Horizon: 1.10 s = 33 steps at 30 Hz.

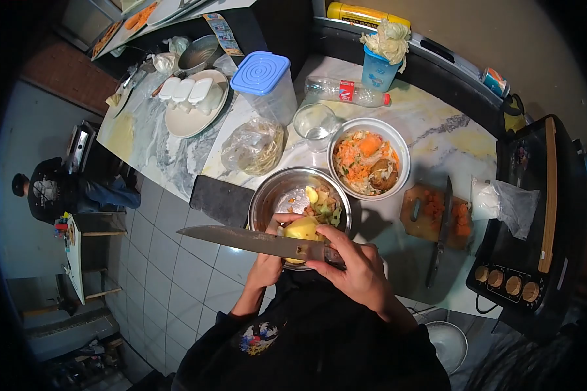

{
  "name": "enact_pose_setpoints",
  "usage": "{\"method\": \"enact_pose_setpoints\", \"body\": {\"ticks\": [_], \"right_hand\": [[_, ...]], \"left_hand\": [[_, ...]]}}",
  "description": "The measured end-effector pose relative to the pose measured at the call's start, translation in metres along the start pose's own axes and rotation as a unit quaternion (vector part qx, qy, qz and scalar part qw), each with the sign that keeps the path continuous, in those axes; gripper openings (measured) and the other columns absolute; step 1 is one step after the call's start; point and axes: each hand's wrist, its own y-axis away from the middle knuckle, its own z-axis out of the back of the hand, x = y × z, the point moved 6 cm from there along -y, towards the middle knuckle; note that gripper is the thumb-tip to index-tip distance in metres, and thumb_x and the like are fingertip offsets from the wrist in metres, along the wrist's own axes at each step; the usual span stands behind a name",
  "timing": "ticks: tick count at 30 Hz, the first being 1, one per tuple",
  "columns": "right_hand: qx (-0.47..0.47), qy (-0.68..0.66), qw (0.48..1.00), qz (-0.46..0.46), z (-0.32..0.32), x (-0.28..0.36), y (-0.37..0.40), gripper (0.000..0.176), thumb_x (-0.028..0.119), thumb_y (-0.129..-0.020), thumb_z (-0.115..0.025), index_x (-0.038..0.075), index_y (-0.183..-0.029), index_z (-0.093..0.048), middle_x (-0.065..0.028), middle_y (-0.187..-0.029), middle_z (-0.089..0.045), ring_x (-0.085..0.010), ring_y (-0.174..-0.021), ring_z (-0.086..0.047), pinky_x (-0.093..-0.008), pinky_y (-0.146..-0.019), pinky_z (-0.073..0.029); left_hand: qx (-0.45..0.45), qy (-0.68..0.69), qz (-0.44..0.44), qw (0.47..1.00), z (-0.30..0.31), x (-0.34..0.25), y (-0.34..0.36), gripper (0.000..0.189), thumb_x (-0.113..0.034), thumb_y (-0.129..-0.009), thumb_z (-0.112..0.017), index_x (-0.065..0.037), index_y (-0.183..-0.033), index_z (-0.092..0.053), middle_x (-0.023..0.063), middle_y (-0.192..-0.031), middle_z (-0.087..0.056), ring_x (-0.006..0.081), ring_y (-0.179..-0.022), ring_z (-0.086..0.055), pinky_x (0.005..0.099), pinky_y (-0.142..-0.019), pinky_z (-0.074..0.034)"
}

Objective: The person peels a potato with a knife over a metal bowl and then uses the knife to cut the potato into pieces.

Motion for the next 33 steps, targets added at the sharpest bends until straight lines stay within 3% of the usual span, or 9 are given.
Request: {"method": "enact_pose_setpoints", "body": {"ticks": [4,6,12,19,21,25,27,30,33], "right_hand": [[0.025,0.002,0.999,-0.029,0.002,0.004,-0.003,0.058,0.02,-0.075,-0.081,0.002,-0.123,-0.055,-0.0172,-0.099,-0.069,-0.0289,-0.076,-0.071,-0.0333,-0.062,-0.056],[0.022,-0.002,0.999,-0.027,0.002,0.004,-0.003,0.058,0.021,-0.075,-0.081,0.002,-0.123,-0.055,-0.0173,-0.1,-0.069,-0.029,-0.076,-0.071,-0.0334,-0.062,-0.056],[-0.011,-0.001,1.0,0.01,0.002,0.004,-0.003,0.057,0.025,-0.077,-0.079,0.006,-0.124,-0.055,-0.0158,-0.089,-0.07,-0.028,-0.068,-0.07,-0.0337,-0.055,-0.055],[-0.008,-0.006,1.0,0.011,0.0,0.004,-0.001,0.058,0.028,-0.075,-0.08,0.007,-0.123,-0.055,-0.0128,-0.084,-0.07,-0.0264,-0.064,-0.069,-0.0333,-0.053,-0.054],[-0.001,-0.002,1.0,-0.002,0.003,0.007,-0.001,0.058,0.024,-0.073,-0.082,0.005,-0.12,-0.056,-0.0133,-0.082,-0.069,-0.0246,-0.064,-0.069,-0.0314,-0.055,-0.054],[0.003,0.012,1.0,-0.012,0.006,0.007,-0.001,0.058,0.02,-0.069,-0.085,0.003,-0.117,-0.057,-0.0132,-0.075,-0.067,-0.0215,-0.063,-0.068,-0.0288,-0.055,-0.052],[0.002,0.006,1.0,-0.011,0.006,0.008,-0.002,0.058,0.02,-0.069,-0.085,0.003,-0.117,-0.057,-0.013,-0.075,-0.067,-0.0212,-0.062,-0.068,-0.0289,-0.055,-0.052],[-0.007,-0.002,1.0,-0.004,0.007,0.012,-0.004,0.056,0.021,-0.069,-0.085,0.003,-0.115,-0.058,-0.0126,-0.075,-0.067,-0.0208,-0.061,-0.067,-0.0291,-0.054,-0.052],[-0.012,0.016,1.0,0.013,0.009,0.012,-0.002,0.056,0.025,-0.071,-0.083,0.004,-0.117,-0.057,-0.0107,-0.076,-0.068,-0.0201,-0.06,-0.067,-0.0292,-0.054,-0.052]], "left_hand": [[0.0,-0.01,-0.007,1.0,-0.002,-0.003,0.003,0.036,-0.018,-0.101,-0.033,0.006,-0.125,-0.045,0.0129,-0.121,-0.049,0.0191,-0.116,-0.049,0.0319,-0.101,-0.037],[-0.024,-0.048,-0.018,0.998,-0.003,-0.012,0.002,0.032,-0.015,-0.094,-0.044,0.003,-0.121,-0.045,0.012,-0.12,-0.052,0.0178,-0.111,-0.051,0.03,-0.095,-0.04],[-0.019,-0.095,-0.045,0.994,-0.002,-0.012,0.005,0.036,-0.003,-0.09,-0.041,0.008,-0.124,-0.047,0.0136,-0.119,-0.051,0.0205,-0.114,-0.051,0.0312,-0.099,-0.039],[-0.01,-0.129,-0.074,0.989,-0.002,-0.013,0.007,0.033,-0.006,-0.095,-0.04,0.008,-0.125,-0.046,0.0143,-0.119,-0.051,0.0223,-0.116,-0.05,0.0323,-0.099,-0.04],[-0.021,-0.113,-0.054,0.992,0.004,-0.003,0.009,0.036,-0.01,-0.09,-0.052,0.004,-0.122,-0.047,0.0143,-0.123,-0.049,0.0224,-0.116,-0.052,0.0354,-0.098,-0.042],[-0.035,-0.008,-0.034,0.999,0.004,-0.004,0.01,0.036,-0.011,-0.09,-0.054,0.005,-0.122,-0.049,0.0142,-0.123,-0.048,0.0229,-0.116,-0.052,0.0353,-0.098,-0.043],[-0.012,-0.099,-0.068,0.993,-0.001,-0.011,0.009,0.036,-0.012,-0.09,-0.055,0.005,-0.122,-0.051,0.0131,-0.121,-0.048,0.0228,-0.115,-0.052,0.0343,-0.097,-0.043],[0.011,-0.161,-0.091,0.983,-0.004,-0.014,0.011,0.032,-0.006,-0.095,-0.042,0.009,-0.123,-0.049,0.0148,-0.118,-0.049,0.0241,-0.116,-0.051,0.0329,-0.098,-0.041],[-0.002,-0.151,-0.098,0.984,-0.005,-0.014,0.012,0.032,-0.005,-0.094,-0.042,0.009,-0.122,-0.05,0.0138,-0.117,-0.049,0.0241,-0.114,-0.051,0.0328,-0.098,-0.04]]}}
